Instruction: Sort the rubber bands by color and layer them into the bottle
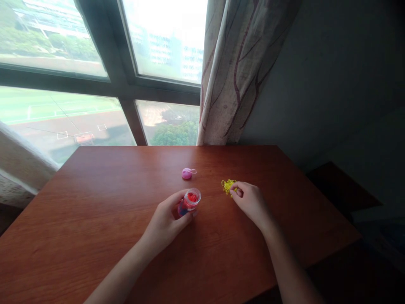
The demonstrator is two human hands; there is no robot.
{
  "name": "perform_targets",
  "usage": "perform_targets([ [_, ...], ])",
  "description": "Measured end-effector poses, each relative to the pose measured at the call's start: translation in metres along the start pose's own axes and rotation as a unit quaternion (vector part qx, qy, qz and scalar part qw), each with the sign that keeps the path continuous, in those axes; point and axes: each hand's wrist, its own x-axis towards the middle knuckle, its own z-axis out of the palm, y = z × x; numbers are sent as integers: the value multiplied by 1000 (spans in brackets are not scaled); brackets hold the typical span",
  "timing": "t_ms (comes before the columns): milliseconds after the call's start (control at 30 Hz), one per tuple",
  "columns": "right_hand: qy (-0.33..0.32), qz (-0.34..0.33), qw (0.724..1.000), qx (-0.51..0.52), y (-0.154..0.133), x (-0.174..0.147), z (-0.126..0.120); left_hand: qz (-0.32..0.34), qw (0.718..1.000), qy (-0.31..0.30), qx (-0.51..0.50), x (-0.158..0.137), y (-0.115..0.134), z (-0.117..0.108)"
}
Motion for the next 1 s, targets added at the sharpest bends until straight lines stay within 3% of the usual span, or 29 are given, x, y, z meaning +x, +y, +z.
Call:
perform_targets([
  [233, 19, -10, 996, -83, -5, -3, 14, 9, 1000, 0, 29, 0, 5, 0],
  [467, 117, -22, 984, -129, -1, -2, 22, 28, 998, 1, 52, 0, 10, -1],
  [733, 86, 7, 973, -212, -15, 12, 53, 36, 996, -3, 80, 0, 9, -2],
  [1000, 108, 33, 968, -223, -8, 21, 57, 37, 995, -4, 91, 1, 14, -4],
])
